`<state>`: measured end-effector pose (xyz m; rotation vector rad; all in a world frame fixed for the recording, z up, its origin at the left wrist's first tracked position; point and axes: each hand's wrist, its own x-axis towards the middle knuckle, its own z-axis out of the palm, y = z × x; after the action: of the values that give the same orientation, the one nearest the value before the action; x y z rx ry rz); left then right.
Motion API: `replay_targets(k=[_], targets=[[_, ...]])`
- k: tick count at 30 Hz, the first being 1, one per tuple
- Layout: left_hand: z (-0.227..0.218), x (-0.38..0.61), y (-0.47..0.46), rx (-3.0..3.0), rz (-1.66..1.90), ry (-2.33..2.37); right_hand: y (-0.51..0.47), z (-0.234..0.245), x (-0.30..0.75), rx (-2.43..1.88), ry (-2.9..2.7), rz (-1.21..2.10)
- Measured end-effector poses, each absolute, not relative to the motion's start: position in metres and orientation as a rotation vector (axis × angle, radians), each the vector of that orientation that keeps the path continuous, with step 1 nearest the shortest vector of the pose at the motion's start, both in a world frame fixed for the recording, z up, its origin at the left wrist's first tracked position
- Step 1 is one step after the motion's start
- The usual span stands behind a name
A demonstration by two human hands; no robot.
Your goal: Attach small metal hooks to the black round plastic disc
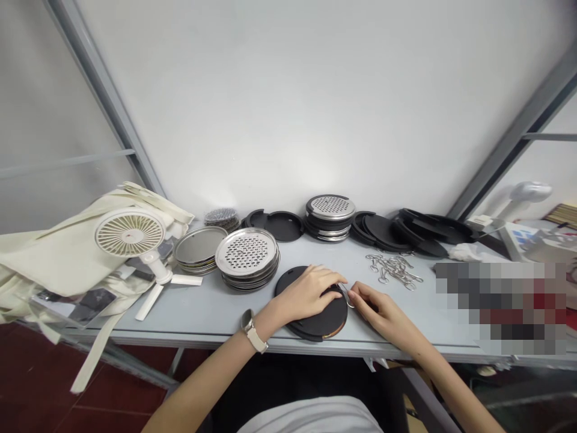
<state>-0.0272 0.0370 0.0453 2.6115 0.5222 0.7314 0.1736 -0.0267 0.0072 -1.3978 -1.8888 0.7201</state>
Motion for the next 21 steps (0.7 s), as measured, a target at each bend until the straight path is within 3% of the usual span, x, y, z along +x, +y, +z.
replay_targets(k=[13,21], targets=[[0.044,-0.027,0.039,2.616,0.713,0.526,-0.027,0.011,0.172,-1.394,-1.916,0.715],[0.041,-0.026,0.04,2.58,0.641,0.594,-0.011,0.022,0.176,-1.409,-2.051,0.888]])
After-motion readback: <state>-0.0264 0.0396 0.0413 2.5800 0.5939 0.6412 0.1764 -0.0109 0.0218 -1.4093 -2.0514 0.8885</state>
